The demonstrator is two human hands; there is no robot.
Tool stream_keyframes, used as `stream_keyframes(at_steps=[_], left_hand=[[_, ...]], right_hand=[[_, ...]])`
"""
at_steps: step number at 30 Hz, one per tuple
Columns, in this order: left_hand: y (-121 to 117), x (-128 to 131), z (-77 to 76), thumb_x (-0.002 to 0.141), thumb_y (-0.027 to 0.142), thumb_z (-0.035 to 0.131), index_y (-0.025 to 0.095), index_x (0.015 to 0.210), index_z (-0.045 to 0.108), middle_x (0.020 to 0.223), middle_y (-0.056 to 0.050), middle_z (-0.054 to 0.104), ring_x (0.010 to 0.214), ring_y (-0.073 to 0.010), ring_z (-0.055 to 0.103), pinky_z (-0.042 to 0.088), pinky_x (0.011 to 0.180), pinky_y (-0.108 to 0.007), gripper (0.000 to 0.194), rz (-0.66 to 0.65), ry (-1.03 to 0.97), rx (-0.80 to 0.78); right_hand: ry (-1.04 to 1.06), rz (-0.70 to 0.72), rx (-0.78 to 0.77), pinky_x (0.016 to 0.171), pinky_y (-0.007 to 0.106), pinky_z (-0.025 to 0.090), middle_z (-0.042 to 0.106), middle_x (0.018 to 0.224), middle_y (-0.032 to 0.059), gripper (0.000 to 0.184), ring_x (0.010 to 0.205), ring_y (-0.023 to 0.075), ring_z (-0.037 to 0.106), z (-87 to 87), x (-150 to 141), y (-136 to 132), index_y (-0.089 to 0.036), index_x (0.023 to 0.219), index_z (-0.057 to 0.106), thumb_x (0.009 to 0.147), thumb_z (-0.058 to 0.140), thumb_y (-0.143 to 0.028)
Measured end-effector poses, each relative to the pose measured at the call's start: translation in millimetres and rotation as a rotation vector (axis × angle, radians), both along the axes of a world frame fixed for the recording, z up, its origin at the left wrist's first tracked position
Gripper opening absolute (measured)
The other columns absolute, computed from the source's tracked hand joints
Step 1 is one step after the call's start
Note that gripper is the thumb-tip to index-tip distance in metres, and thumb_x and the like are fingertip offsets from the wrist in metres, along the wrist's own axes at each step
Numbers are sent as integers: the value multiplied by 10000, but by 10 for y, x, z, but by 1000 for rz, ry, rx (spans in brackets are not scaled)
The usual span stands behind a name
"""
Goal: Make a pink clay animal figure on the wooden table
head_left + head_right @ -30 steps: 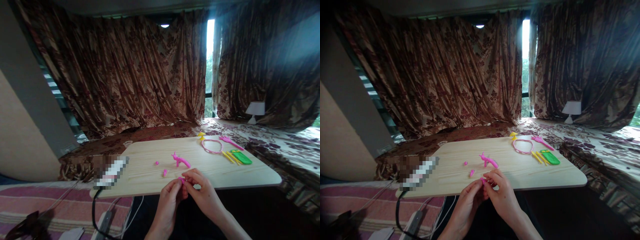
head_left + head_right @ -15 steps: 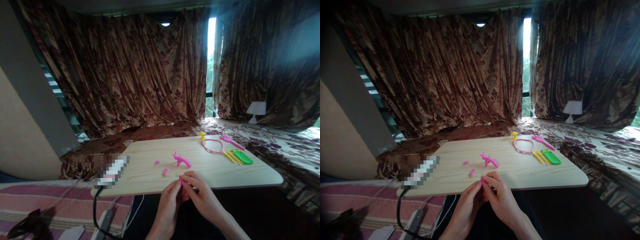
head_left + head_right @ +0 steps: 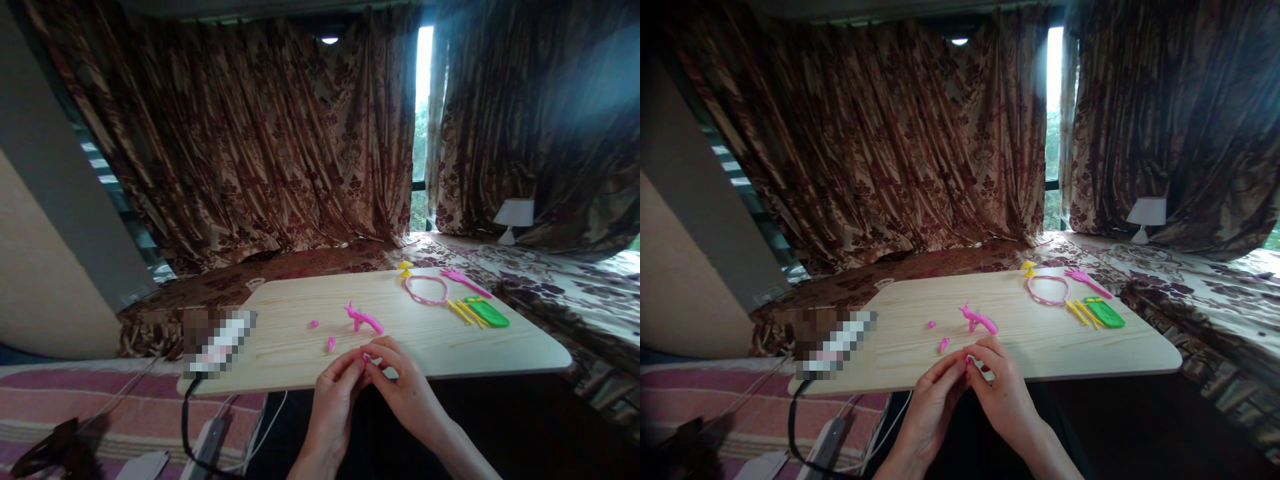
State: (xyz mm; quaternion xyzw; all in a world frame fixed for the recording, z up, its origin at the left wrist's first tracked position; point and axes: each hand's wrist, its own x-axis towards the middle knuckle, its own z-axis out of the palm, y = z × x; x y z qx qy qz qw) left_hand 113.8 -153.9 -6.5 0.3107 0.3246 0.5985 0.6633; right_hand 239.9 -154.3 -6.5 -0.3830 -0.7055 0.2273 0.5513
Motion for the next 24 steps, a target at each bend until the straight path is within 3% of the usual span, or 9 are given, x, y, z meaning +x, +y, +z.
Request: stream_keyframes(at_steps=[6, 15, 19, 24], left_hand=[[-50, 5, 13, 720, 269, 729, 114, 787, 734, 752, -65, 717, 672, -125, 638, 522, 664, -230, 169, -10, 8, 19], [-30, -7, -37, 701, 259, 744, 130, 801, 726, 720, -33, 697, 647, -108, 609, 510, 675, -228, 165, 34, 65, 59], [-42, -13, -43, 691, 236, 752, 130, 839, 728, 799, -52, 717, 737, -140, 638, 513, 736, -248, 184, 29, 75, 60], [-84, -8, 2, 684, 220, 755, 115, 841, 743, 809, -83, 734, 761, -167, 659, 522, 755, -274, 190, 8, 33, 40]], right_hand=[[-7, -5, -17, 716, 277, 520, 620, 905, 35, 157, 816, 158, 606, 37, -5, -47, -210, 946, 663, 845, 565, -141], [4, -62, 6, 679, 269, 486, 589, 756, 12, 101, 709, 144, 589, 16, -10, -59, -187, 755, 644, 827, 592, -139], [0, -26, -5, 691, 273, 487, 611, 780, 19, 129, 732, 149, 596, 32, -1, -76, -192, 794, 681, 841, 573, -139], [31, 42, -29, 725, 267, 526, 637, 888, 32, 230, 803, 152, 624, 75, 21, -73, -219, 1066, 647, 880, 523, -162]])
